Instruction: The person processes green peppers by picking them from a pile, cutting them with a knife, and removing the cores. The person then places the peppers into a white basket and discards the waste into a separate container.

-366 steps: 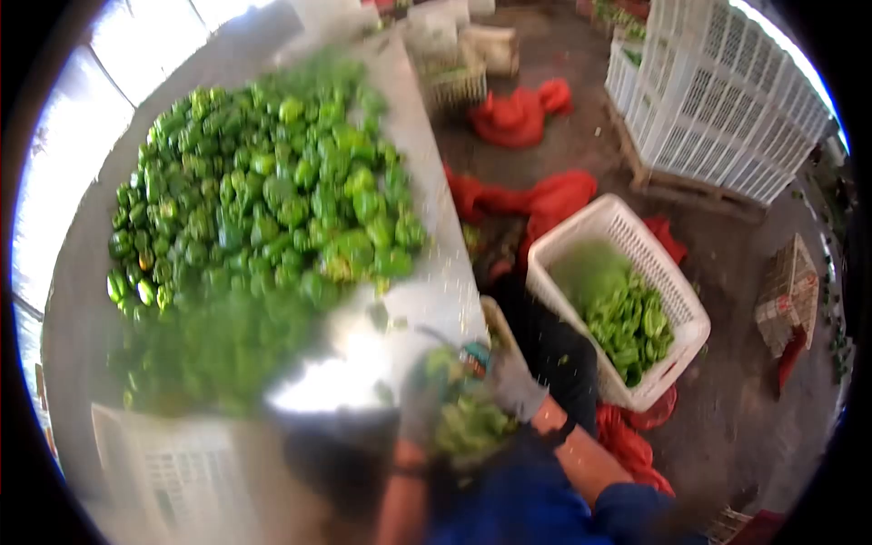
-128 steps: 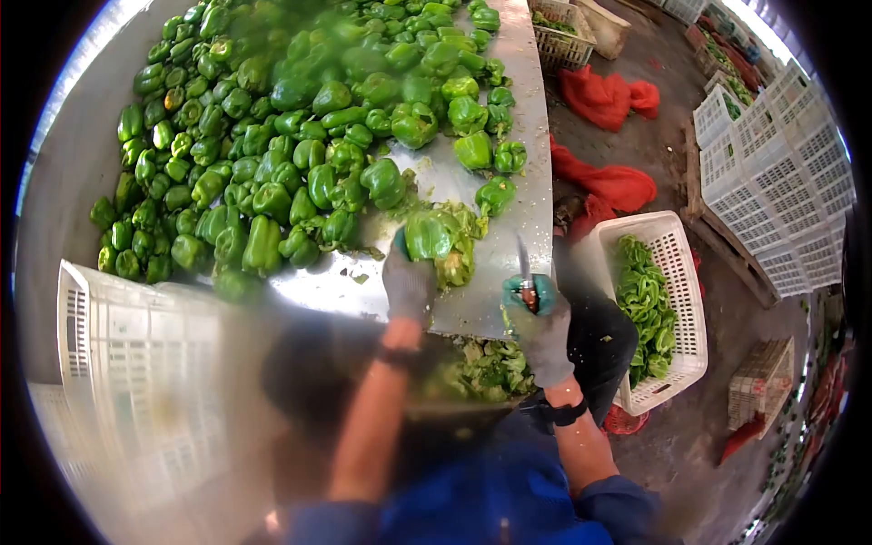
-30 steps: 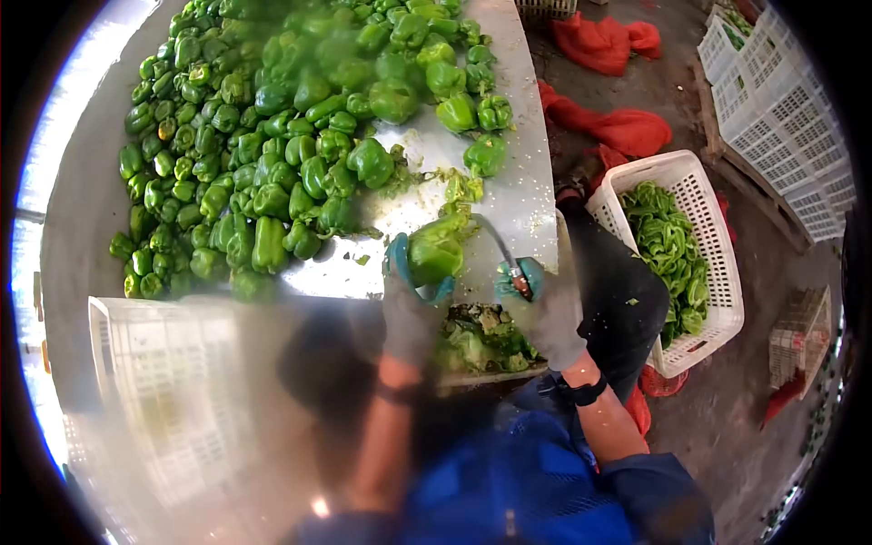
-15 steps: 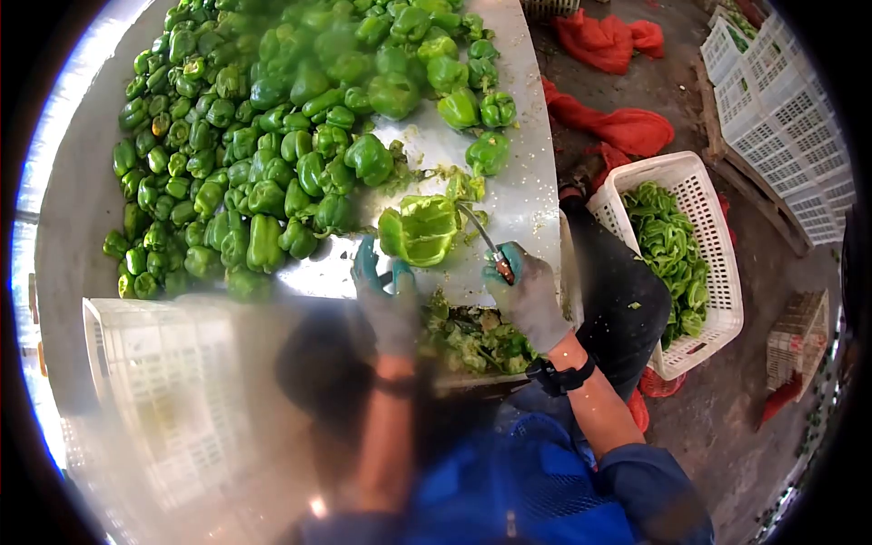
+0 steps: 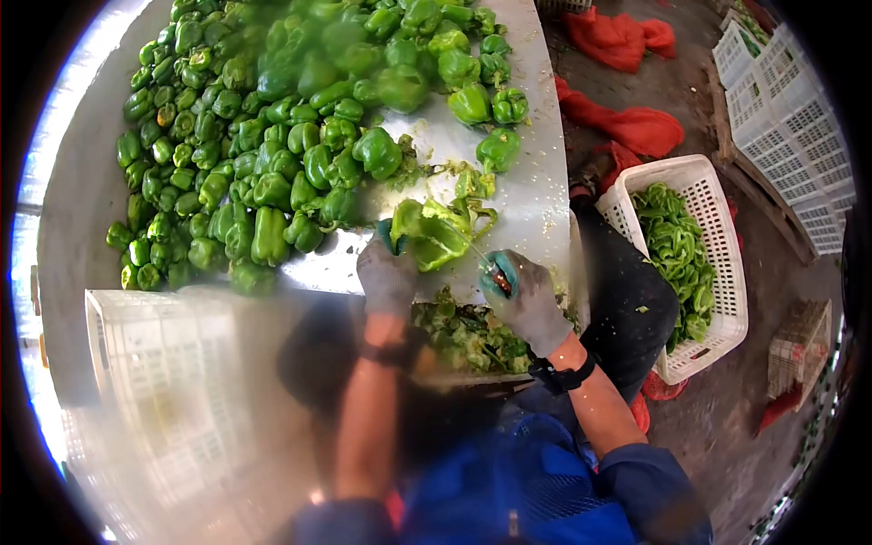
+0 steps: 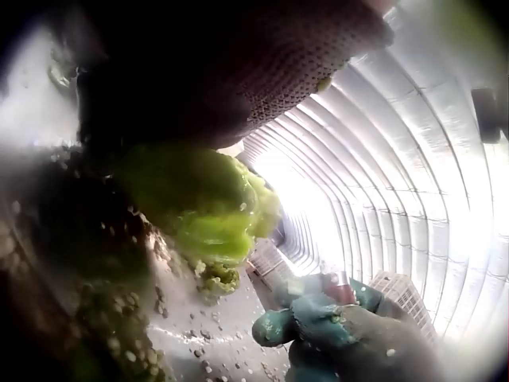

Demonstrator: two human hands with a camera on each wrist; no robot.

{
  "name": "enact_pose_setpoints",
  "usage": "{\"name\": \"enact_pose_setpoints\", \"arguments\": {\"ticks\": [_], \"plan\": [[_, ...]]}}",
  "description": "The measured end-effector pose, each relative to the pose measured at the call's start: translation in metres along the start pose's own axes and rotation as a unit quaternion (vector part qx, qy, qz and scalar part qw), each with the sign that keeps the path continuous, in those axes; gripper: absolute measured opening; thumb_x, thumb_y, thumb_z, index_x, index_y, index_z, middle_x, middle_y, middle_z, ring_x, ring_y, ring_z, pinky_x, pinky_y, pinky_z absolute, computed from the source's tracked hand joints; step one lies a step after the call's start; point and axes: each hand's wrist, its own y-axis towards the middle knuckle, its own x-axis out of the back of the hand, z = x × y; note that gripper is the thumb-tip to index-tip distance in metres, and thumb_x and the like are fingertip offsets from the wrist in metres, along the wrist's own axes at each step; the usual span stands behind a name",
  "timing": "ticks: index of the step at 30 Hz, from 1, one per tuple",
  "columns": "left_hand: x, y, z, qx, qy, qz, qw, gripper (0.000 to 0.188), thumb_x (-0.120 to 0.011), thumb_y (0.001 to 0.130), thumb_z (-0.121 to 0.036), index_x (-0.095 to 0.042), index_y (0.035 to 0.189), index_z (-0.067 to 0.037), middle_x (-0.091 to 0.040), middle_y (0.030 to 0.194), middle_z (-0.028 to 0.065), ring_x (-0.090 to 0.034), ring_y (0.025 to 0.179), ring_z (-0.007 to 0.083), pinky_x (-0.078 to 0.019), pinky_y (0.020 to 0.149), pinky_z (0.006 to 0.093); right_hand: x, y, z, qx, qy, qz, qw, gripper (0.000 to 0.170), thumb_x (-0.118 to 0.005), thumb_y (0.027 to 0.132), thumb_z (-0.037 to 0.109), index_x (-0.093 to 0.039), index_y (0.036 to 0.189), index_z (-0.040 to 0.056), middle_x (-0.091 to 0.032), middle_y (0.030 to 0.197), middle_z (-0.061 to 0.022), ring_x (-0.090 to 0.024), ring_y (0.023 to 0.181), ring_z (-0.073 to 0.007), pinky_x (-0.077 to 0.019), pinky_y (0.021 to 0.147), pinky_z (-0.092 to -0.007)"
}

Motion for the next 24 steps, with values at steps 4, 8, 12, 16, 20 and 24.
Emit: {"name": "enact_pose_setpoints", "arguments": {"ticks": [4, 8, 12, 16, 20, 24], "plan": [[-0.016, 0.016, 0.031, -0.044, 0.098, 0.038, 0.994, 0.043, -0.078, 0.095, -0.029, -0.073, 0.121, 0.004, -0.076, 0.104, 0.0270, -0.073, 0.101, 0.0435, -0.0572, 0.095, 0.0500, -0.001, -0.003, 0.005, 0.047, -0.022, -0.049, 0.997, 0.030, -0.076, 0.093, 0.014, -0.065, 0.120, 0.0078, -0.072, 0.103, -0.0144, -0.070, 0.079, -0.0359, -0.0579, 0.072, -0.0472], [0.007, 0.015, 0.020, 0.030, -0.072, 0.126, 0.989, 0.038, -0.076, 0.093, -0.025, -0.076, 0.115, 0.006, -0.078, 0.105, 0.0282, -0.075, 0.100, 0.0429, -0.0591, 0.093, 0.0483, -0.007, -0.009, -0.002, 0.008, 0.010, 0.025, 1.000, 0.029, -0.077, 0.094, 0.016, -0.067, 0.120, 0.0059, -0.072, 0.106, -0.0173, -0.071, 0.083, -0.0365, -0.0587, 0.074, -0.0475], [0.004, 0.018, 0.028, 0.048, -0.112, 0.213, 0.969, 0.045, -0.077, 0.093, -0.030, -0.075, 0.121, 0.004, -0.077, 0.116, 0.0290, -0.074, 0.109, 0.0434, -0.0585, 0.099, 0.0487, -0.013, -0.004, 0.000, 0.013, -0.035, 0.039, 0.999, 0.028, -0.072, 0.098, 0.021, -0.068, 0.118, 0.0020, -0.073, 0.107, -0.0197, -0.072, 0.084, -0.0381, -0.0586, 0.077, -0.0491], [0.016, 0.020, 0.013, 0.051, -0.018, 0.240, 0.969, 0.048, -0.077, 0.095, -0.032, -0.072, 0.125, 0.005, -0.074, 0.122, 0.0298, -0.072, 0.115, 0.0432, -0.0578, 0.101, 0.0472, -0.014, 0.019, 0.006, -0.062, -0.006, 0.197, 0.979, 0.054, -0.070, 0.095, 0.013, -0.055, 0.145, -0.0044, -0.070, 0.123, -0.0250, -0.069, 0.105, -0.0439, -0.0544, 0.097, -0.0520], [0.025, 0.021, 0.006, 0.017, 0.019, 0.249, 0.968, 0.051, -0.077, 0.095, -0.034, -0.071, 0.127, 0.005, -0.072, 0.126, 0.0308, -0.071, 0.119, 0.0437, -0.0574, 0.102, 0.0466, -0.021, 0.040, 0.012, -0.103, -0.040, 0.258, 0.960, 0.055, -0.067, 0.098, 0.017, -0.054, 0.145, -0.0071, -0.071, 0.119, -0.0259, -0.069, 0.107, -0.0427, -0.0541, 0.098, -0.0514], [0.006, 0.020, 0.024, -0.014, 0.058, 0.241, 0.969, 0.052, -0.073, 0.100, -0.041, -0.070, 0.125, 0.004, -0.072, 0.125, 0.0303, -0.070, 0.116, 0.0443, -0.0562, 0.102, 0.0487, -0.033, 0.043, 0.005, -0.069, -0.054, 0.215, 0.973, 0.027, -0.064, 0.096, 0.011, -0.065, 0.116, -0.0061, -0.074, 0.101, -0.0253, -0.073, 0.095, -0.0426, -0.0583, 0.088, -0.0522]]}}
